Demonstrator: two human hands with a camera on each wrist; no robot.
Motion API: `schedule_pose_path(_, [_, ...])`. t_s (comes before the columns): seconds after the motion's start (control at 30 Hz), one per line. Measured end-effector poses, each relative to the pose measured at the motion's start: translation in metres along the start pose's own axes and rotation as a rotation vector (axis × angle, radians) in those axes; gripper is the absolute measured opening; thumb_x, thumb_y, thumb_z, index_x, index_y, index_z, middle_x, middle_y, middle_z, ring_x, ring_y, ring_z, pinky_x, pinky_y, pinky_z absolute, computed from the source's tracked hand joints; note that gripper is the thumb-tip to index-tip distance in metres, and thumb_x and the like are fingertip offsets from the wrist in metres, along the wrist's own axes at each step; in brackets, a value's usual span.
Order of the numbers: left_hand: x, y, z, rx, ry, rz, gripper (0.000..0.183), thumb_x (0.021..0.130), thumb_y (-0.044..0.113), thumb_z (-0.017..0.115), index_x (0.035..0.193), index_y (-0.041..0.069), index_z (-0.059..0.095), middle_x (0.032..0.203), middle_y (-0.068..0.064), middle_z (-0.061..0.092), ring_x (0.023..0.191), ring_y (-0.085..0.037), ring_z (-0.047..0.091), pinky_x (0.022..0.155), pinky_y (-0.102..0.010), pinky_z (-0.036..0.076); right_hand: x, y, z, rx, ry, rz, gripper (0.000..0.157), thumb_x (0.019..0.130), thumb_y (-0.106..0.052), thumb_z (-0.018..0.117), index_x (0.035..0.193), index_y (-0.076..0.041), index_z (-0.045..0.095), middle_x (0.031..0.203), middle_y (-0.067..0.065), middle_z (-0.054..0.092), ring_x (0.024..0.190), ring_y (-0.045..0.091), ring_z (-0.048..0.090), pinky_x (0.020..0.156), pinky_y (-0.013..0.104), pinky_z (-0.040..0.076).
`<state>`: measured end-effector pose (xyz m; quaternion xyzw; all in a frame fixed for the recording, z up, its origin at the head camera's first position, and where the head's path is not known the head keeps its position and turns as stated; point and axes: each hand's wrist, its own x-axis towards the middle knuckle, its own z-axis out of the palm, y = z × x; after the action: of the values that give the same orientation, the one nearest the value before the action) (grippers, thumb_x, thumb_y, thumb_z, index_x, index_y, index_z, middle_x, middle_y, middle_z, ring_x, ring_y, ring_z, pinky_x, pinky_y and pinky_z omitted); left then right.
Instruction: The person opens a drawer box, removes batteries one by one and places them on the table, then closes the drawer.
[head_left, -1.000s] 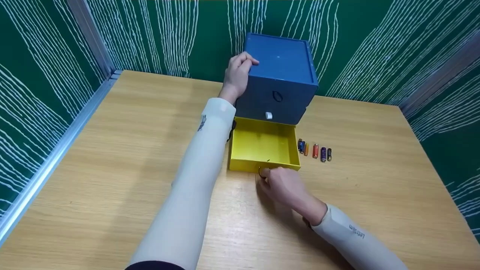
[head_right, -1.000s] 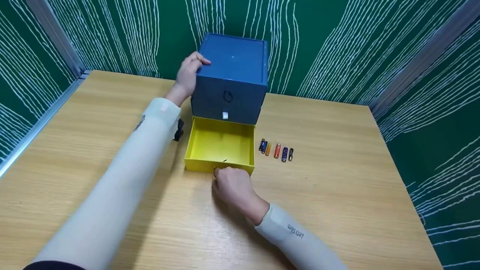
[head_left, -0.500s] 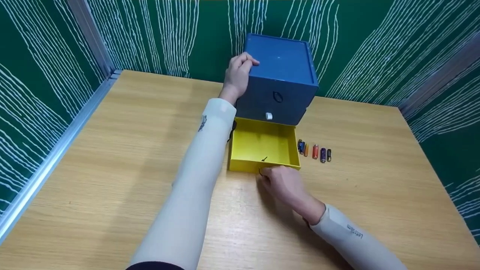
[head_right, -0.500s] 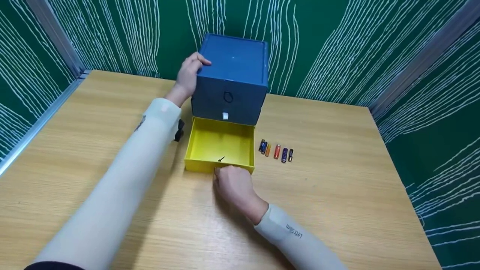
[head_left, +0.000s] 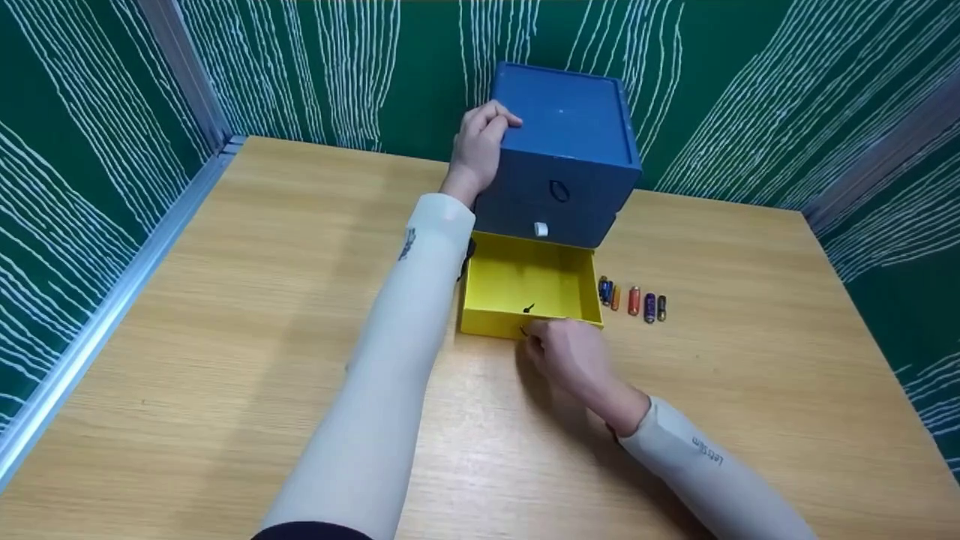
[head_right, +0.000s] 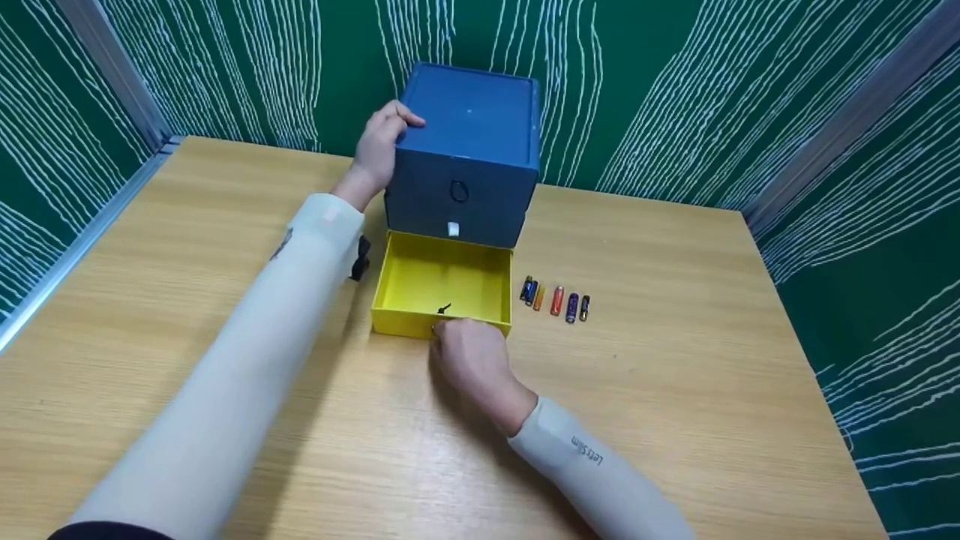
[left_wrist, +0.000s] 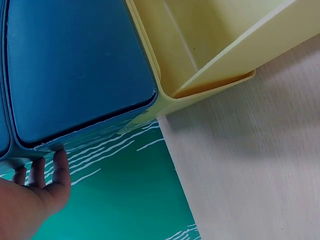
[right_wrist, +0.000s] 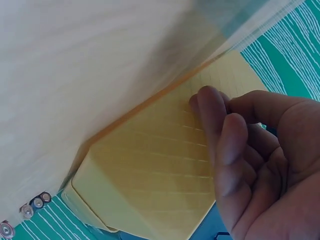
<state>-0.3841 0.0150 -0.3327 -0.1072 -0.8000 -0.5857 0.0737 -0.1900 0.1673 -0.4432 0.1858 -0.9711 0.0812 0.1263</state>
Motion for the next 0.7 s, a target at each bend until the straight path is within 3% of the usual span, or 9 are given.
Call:
schedule_pose_path(0.1, [0.000, 0.000, 0.000, -0.001, 0.000, -0.005, 0.032, 0.093, 0.029, 0.028, 0.086, 0.026, 0.059, 0.122, 0.015, 0.045, 0.117, -0.002, 0.031, 0.099, -0.031, 0.020, 0.002, 0.002, 0.000, 0.033, -0.018, 0.003, 0.007, 0.077, -0.019, 0.059, 0.075, -0.017, 0.065, 0.058, -0.003, 0.056, 0.047, 0.011, 0.043, 0.044, 0.024, 0.033])
schedule_pose_path(0.3, [0.000, 0.000, 0.000, -0.003, 0.003, -0.006, 0.031, 0.093, 0.030, 0.028, 0.087, 0.026, 0.059, 0.121, 0.016, 0.045, 0.114, -0.002, 0.033, 0.097, -0.029, 0.022, 0.006, 0.005, -0.001, 0.066, -0.026, 0.006, 0.016, 0.077, -0.025, 0.061, 0.089, -0.019, 0.069, 0.077, -0.001, 0.067, 0.057, 0.012, 0.054, 0.054, 0.030, 0.044])
schedule_pose_path(0.7, [-0.001, -0.001, 0.001, 0.003, 0.007, -0.015, 0.031, 0.093, 0.032, 0.028, 0.088, 0.027, 0.059, 0.123, 0.017, 0.043, 0.114, -0.003, 0.032, 0.096, -0.029, 0.023, 0.017, 0.017, 0.001, 0.131, -0.029, 0.045, 0.013, 0.077, -0.024, 0.060, 0.089, -0.018, 0.064, 0.077, -0.003, 0.066, 0.058, 0.011, 0.054, 0.057, 0.026, 0.046])
